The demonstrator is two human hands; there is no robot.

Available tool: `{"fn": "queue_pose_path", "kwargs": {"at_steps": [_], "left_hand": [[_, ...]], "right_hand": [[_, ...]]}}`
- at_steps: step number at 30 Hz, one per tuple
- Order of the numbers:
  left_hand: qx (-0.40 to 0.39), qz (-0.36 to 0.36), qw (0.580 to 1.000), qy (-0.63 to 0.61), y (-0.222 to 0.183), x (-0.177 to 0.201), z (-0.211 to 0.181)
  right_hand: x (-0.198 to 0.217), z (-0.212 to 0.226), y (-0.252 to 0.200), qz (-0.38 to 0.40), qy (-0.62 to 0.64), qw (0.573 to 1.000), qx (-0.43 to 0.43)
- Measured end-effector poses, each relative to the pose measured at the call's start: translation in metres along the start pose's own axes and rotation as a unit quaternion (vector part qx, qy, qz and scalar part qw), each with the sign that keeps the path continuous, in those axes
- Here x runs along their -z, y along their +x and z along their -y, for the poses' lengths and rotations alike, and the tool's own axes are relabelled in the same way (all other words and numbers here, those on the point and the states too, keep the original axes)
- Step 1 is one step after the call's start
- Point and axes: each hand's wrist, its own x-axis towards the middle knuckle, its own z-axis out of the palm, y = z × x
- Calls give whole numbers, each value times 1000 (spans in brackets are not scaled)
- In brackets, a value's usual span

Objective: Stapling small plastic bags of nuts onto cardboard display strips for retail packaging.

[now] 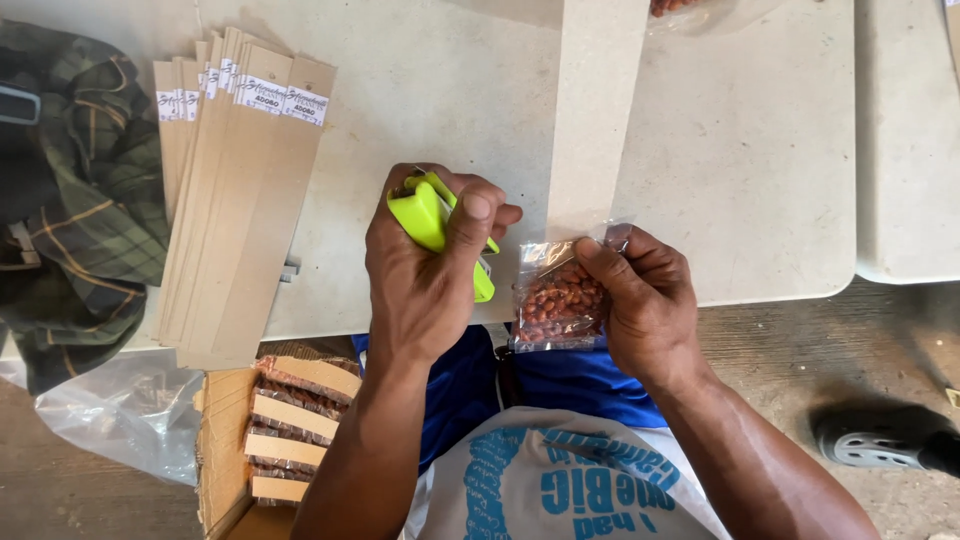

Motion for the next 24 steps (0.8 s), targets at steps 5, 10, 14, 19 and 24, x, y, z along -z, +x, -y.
{"fn": "queue_pose_path", "kwargs": {"at_steps": [5,10,14,19,24], "left_hand": [[-22,42,997,61,4,4,2],[28,78,986,144,-2,-9,5],[6,45,985,169,-3,-14,11],[13,45,985,168,-1,-13,12],[-81,-67,994,11,17,-18,7]], "right_hand": [[0,0,-1,11,22,1000,0],[2,1,1,27,30,999,7],[2,4,0,13,14,1000,1],[3,8,1,18,-11,1000,0],[1,6,0,-2,-60,998,12]]}}
